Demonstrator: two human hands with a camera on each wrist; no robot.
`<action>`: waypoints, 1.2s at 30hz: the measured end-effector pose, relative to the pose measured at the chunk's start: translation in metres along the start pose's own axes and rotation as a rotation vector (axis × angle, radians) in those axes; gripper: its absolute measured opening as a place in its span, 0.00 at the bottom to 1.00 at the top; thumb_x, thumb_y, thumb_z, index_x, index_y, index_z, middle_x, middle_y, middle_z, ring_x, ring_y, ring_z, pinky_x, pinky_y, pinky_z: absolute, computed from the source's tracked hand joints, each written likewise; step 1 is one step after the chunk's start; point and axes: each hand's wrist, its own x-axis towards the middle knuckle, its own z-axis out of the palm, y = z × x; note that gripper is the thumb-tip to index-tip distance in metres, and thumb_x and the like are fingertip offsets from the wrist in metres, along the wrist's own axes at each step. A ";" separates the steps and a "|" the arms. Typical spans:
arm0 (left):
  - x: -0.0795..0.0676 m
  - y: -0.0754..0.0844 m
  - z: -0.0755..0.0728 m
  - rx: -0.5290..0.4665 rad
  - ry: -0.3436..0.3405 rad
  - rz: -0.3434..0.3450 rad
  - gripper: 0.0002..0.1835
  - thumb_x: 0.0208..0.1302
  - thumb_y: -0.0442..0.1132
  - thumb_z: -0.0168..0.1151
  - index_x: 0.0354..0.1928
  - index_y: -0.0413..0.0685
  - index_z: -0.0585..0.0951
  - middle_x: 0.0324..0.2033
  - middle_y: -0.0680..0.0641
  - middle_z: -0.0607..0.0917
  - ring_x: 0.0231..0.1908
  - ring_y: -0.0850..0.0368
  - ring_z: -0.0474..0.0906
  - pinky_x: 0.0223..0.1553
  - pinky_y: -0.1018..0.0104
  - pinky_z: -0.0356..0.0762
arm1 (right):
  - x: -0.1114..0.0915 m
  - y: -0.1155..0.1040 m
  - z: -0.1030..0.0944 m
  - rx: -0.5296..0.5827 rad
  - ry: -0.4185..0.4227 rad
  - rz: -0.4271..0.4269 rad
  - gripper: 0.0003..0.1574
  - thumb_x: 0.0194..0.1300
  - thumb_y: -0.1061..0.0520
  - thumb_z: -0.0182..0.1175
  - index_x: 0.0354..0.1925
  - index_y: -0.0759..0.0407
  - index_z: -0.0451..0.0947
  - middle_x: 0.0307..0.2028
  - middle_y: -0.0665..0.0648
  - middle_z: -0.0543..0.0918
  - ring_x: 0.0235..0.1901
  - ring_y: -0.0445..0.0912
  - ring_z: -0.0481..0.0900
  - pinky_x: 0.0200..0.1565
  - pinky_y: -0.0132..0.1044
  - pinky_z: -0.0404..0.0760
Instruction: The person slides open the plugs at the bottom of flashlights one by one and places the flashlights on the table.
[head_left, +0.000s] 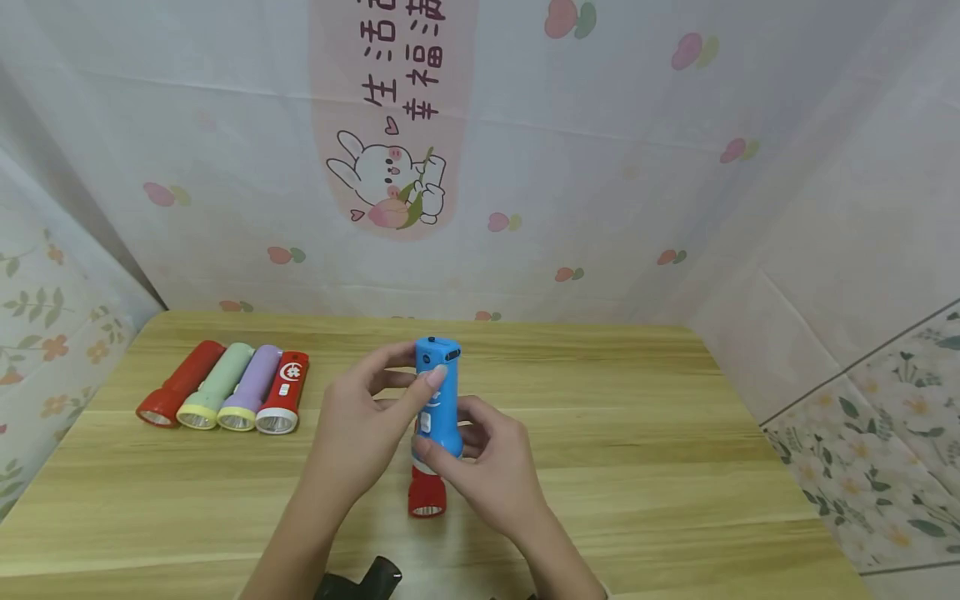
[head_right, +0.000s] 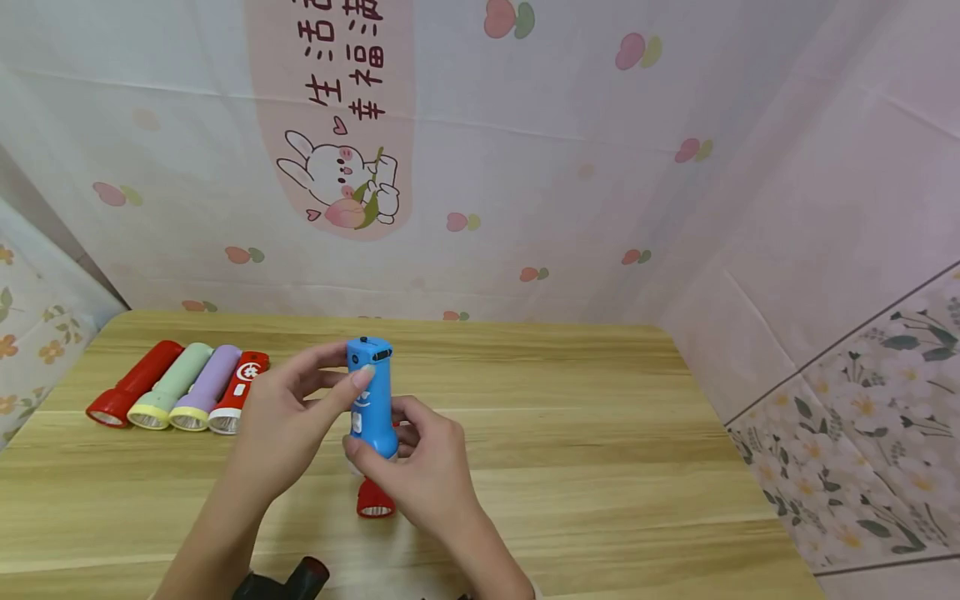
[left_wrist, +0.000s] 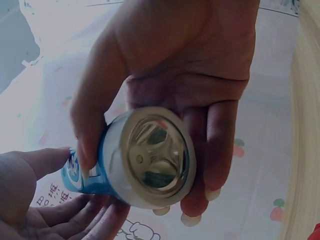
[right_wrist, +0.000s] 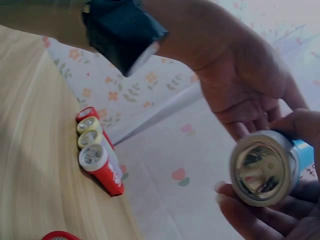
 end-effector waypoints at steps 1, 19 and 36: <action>0.000 0.000 -0.001 -0.001 -0.010 -0.004 0.26 0.65 0.55 0.69 0.62 0.58 0.79 0.57 0.52 0.84 0.52 0.54 0.85 0.50 0.58 0.87 | 0.000 0.000 -0.001 0.007 -0.024 -0.004 0.24 0.61 0.55 0.72 0.56 0.57 0.80 0.46 0.57 0.88 0.41 0.45 0.91 0.45 0.37 0.88; 0.000 0.002 -0.015 -0.043 -0.023 0.076 0.20 0.63 0.46 0.72 0.56 0.54 0.85 0.48 0.50 0.89 0.49 0.55 0.86 0.45 0.69 0.85 | 0.003 0.004 -0.018 -0.015 -0.299 -0.044 0.23 0.69 0.55 0.63 0.60 0.59 0.78 0.50 0.60 0.87 0.46 0.42 0.87 0.49 0.35 0.87; -0.002 0.004 -0.006 -0.089 0.002 0.118 0.21 0.60 0.44 0.74 0.56 0.53 0.85 0.51 0.51 0.88 0.50 0.56 0.86 0.47 0.66 0.86 | 0.006 0.006 -0.017 -0.158 -0.131 -0.037 0.26 0.61 0.47 0.73 0.57 0.45 0.81 0.46 0.46 0.88 0.47 0.41 0.87 0.48 0.34 0.87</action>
